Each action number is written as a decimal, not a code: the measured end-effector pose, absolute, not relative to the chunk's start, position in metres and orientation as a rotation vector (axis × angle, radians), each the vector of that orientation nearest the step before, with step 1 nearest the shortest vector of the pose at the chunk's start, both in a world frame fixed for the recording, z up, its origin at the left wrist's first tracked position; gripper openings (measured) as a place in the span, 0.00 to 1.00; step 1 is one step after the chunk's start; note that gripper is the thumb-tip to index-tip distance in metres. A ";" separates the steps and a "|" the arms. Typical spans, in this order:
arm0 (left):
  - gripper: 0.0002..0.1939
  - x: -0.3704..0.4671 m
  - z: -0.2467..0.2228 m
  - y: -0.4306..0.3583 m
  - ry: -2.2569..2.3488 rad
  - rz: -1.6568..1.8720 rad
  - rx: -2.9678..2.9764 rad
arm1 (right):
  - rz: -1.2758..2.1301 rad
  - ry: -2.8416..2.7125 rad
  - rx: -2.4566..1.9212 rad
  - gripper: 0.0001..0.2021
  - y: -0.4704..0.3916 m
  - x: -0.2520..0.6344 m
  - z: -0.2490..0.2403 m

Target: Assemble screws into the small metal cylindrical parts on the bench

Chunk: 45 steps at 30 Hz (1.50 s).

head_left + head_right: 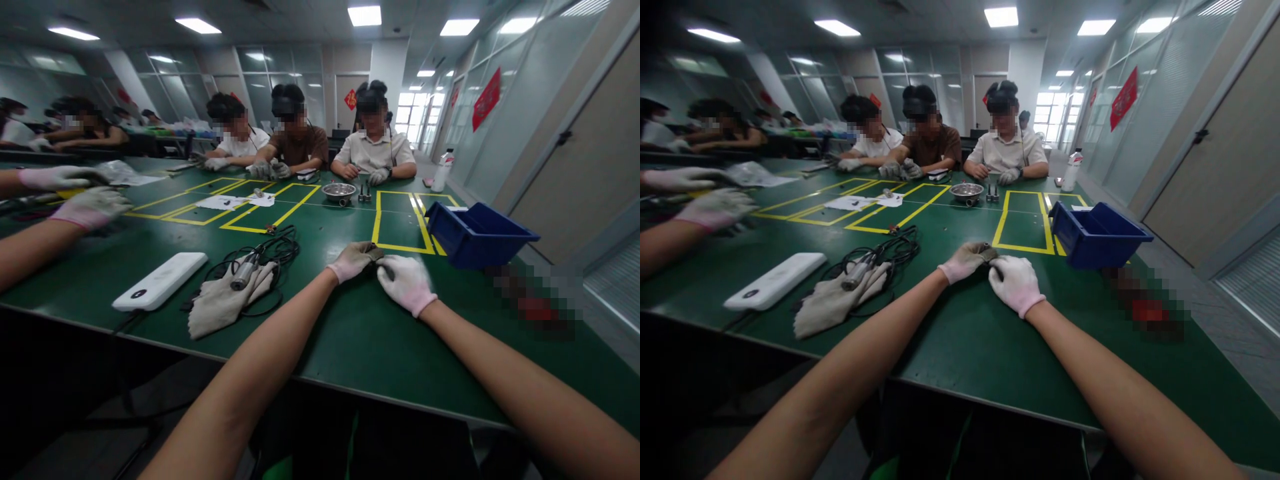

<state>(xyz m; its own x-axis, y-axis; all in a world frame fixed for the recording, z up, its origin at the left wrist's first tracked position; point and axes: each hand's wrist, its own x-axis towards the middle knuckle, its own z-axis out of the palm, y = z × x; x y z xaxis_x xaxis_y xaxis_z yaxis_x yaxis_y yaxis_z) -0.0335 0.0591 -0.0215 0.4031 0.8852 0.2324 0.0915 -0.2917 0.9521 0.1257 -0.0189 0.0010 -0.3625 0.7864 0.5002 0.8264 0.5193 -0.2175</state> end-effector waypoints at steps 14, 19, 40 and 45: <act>0.15 -0.019 -0.011 0.032 1.155 0.804 2.466 | 0.047 -2.007 -1.029 0.13 -0.001 0.140 -0.004; 0.23 -0.037 -0.005 0.033 1.351 0.683 2.677 | 0.212 -2.123 -0.975 0.14 -0.003 0.138 -0.005; 0.51 -0.037 0.013 0.021 1.193 0.573 2.730 | 0.330 -2.261 -1.164 0.11 -0.001 0.142 -0.005; 0.42 -0.051 0.020 0.029 1.287 0.715 2.750 | 0.252 -2.157 -1.275 0.12 -0.002 0.138 -0.006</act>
<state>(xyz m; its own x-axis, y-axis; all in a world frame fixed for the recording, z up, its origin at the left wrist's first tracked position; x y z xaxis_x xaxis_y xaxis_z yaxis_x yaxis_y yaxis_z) -0.0513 0.0294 0.0202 0.5548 0.7323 0.3949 0.7221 -0.6596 0.2087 0.1382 -0.0020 -0.0055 -0.3479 0.8440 0.4082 0.7273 0.5177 -0.4506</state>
